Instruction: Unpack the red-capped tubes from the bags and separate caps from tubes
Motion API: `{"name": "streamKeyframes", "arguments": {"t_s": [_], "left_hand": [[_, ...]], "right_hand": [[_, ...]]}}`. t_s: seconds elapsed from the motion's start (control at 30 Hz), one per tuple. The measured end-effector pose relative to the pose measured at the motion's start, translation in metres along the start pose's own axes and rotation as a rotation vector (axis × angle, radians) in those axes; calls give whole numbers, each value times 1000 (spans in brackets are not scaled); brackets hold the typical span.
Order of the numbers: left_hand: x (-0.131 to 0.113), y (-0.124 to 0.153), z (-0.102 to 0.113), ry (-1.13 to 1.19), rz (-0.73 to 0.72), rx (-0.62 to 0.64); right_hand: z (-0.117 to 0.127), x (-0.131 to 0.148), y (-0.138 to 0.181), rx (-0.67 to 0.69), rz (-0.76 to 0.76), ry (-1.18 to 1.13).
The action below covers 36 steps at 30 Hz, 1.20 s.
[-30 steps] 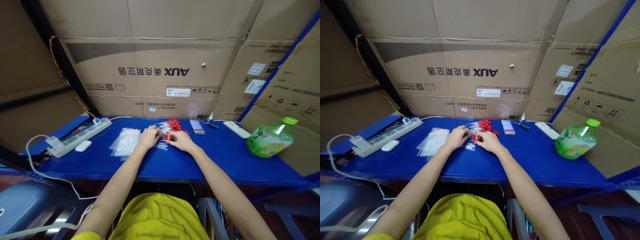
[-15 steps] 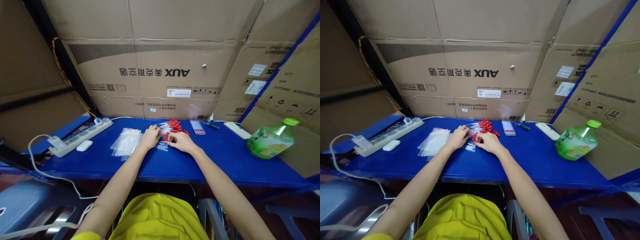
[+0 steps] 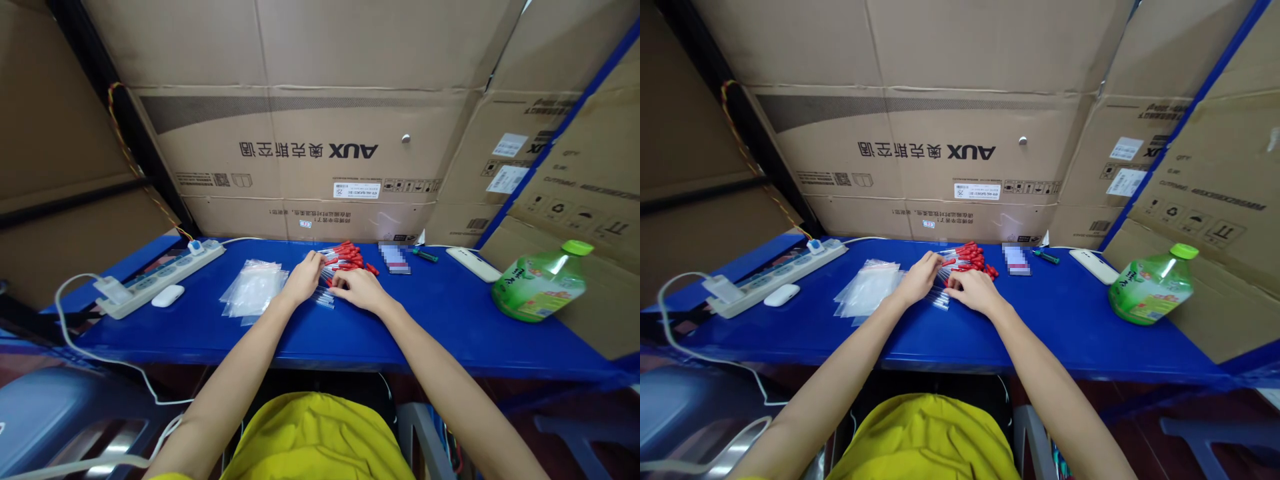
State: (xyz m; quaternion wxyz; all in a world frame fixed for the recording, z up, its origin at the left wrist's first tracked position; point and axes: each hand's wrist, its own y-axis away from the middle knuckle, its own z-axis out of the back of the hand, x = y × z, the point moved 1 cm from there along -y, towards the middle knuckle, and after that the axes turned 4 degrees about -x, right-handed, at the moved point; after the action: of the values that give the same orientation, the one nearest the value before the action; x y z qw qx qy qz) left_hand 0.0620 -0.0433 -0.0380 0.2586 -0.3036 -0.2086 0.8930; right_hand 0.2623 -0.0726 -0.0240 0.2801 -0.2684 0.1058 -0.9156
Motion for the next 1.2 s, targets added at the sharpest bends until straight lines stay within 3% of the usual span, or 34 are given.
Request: {"name": "streamKeyframes", "arguments": {"t_s": [0.17, 0.27, 0.37, 0.47, 0.57, 0.63, 0.77, 0.83, 1.0, 1.2], "left_hand": [[-14, -1, 2, 86, -95, 3], [-24, -6, 5, 93, -132, 28], [-32, -16, 10, 68, -64, -37], [-35, -34, 13, 190, 57, -148], [-35, -55, 9, 517, 264, -276], [-37, -67, 3, 873, 452, -329], [-52, -81, -16, 1464, 726, -275], [-62, -83, -24, 1612, 769, -272], [-75, -83, -35, 1918, 721, -278], [-66, -73, -31, 1805, 695, -416]], "right_hand": [[8, -6, -1, -244, -146, 52], [8, -12, -2, -261, -121, 61], [7, -18, -5, -299, -114, 36], [6, -25, -7, -383, -146, -41], [3, -29, -9, -427, -141, -119], [2, -29, -10, -454, -135, -159], [1, -28, -10, -523, -166, -175], [0, -29, -10, -526, -193, -149], [1, -31, -11, -456, -259, -60], [-1, -25, -11, -317, -248, 93]]}}
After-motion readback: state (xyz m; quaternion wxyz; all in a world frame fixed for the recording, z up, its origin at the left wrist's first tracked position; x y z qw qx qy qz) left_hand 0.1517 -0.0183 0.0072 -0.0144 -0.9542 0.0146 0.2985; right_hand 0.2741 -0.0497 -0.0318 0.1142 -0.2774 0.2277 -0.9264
